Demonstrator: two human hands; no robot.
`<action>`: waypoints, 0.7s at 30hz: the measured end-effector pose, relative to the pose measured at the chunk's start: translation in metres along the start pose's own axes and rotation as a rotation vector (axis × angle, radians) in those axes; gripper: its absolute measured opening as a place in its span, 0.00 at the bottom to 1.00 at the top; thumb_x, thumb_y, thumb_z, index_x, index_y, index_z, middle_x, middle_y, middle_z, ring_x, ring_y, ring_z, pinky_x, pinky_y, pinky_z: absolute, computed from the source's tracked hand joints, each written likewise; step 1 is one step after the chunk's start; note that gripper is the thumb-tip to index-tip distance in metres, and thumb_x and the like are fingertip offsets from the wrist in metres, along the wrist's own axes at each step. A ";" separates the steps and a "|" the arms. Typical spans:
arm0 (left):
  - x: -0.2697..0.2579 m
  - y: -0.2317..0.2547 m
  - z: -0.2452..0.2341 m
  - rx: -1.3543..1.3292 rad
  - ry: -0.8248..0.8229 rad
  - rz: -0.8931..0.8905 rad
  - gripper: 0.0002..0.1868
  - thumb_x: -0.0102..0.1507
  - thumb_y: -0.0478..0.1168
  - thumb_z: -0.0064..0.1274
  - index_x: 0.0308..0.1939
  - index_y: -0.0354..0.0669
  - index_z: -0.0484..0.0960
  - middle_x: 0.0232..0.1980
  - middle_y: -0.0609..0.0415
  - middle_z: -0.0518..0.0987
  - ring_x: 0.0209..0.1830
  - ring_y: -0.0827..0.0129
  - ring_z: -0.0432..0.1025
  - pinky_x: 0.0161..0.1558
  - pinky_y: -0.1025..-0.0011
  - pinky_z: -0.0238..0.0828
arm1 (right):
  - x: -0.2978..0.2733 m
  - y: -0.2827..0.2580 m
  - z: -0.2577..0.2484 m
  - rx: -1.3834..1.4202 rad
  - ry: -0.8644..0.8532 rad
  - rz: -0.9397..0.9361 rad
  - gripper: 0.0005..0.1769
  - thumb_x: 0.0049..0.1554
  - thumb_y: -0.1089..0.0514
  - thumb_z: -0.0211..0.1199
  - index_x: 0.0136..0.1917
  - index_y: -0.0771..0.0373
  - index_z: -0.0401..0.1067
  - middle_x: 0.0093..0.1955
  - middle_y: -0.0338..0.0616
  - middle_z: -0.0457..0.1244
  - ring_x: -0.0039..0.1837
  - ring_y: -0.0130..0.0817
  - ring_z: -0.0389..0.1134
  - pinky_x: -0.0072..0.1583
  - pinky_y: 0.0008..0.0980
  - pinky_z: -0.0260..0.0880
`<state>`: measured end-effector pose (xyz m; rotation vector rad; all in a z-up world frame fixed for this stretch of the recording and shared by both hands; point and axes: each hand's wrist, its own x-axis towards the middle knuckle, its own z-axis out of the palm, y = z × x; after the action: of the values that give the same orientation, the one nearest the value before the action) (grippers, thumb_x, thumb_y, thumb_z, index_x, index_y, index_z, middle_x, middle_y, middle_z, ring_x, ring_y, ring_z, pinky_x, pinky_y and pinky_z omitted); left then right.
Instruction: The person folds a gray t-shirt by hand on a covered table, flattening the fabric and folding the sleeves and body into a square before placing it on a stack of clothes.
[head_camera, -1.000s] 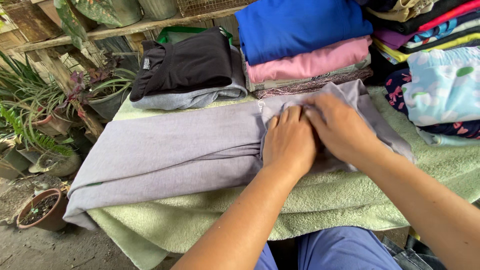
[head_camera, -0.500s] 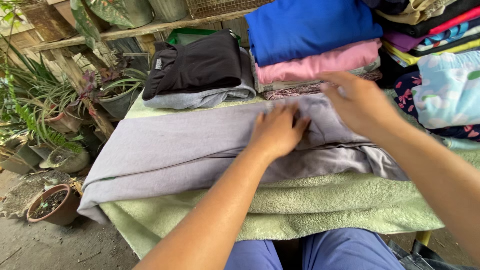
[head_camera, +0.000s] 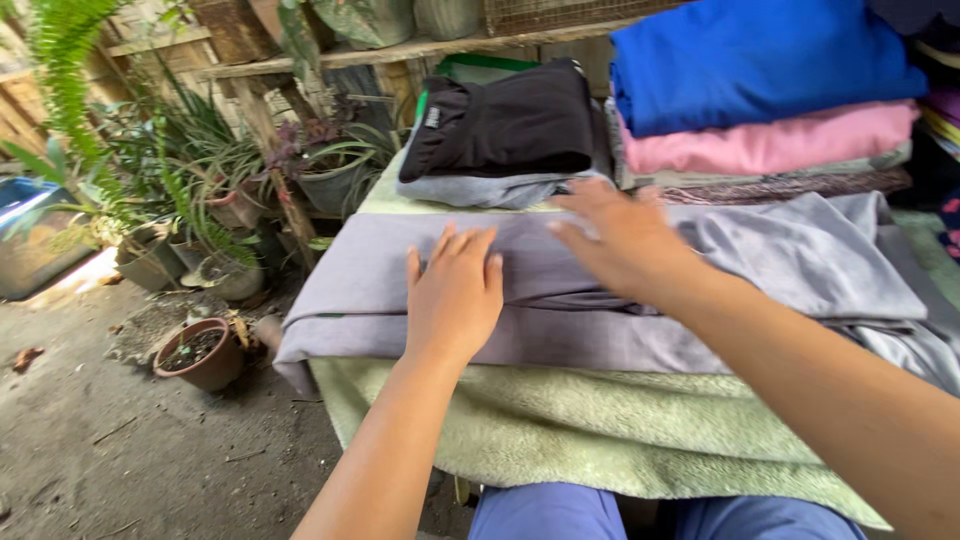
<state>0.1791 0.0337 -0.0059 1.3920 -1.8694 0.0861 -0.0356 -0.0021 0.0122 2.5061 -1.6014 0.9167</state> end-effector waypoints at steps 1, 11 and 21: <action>0.001 -0.008 0.002 0.061 0.019 0.046 0.18 0.65 0.41 0.47 0.58 0.42 0.80 0.64 0.50 0.77 0.68 0.50 0.67 0.68 0.39 0.46 | 0.012 -0.014 0.013 0.151 -0.038 -0.104 0.29 0.63 0.40 0.49 0.72 0.53 0.67 0.75 0.48 0.60 0.76 0.47 0.58 0.73 0.54 0.53; -0.050 -0.119 -0.062 0.575 0.386 -0.030 0.19 0.65 0.53 0.55 0.58 0.55 0.86 0.66 0.43 0.74 0.63 0.45 0.69 0.59 0.43 0.59 | 0.040 -0.133 0.068 0.021 -0.373 -0.193 0.49 0.53 0.19 0.46 0.81 0.40 0.49 0.85 0.48 0.40 0.85 0.48 0.36 0.76 0.66 0.34; -0.121 -0.122 -0.102 -0.030 0.290 -0.560 0.18 0.71 0.50 0.45 0.40 0.40 0.81 0.38 0.41 0.84 0.39 0.47 0.78 0.43 0.52 0.73 | 0.044 -0.171 0.089 -0.097 -0.413 -0.371 0.66 0.41 0.10 0.53 0.83 0.37 0.39 0.86 0.52 0.34 0.85 0.52 0.32 0.75 0.73 0.27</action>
<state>0.3467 0.1293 -0.0573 1.7284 -1.1957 -0.0206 0.1620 0.0134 0.0076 2.9090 -1.1419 0.2869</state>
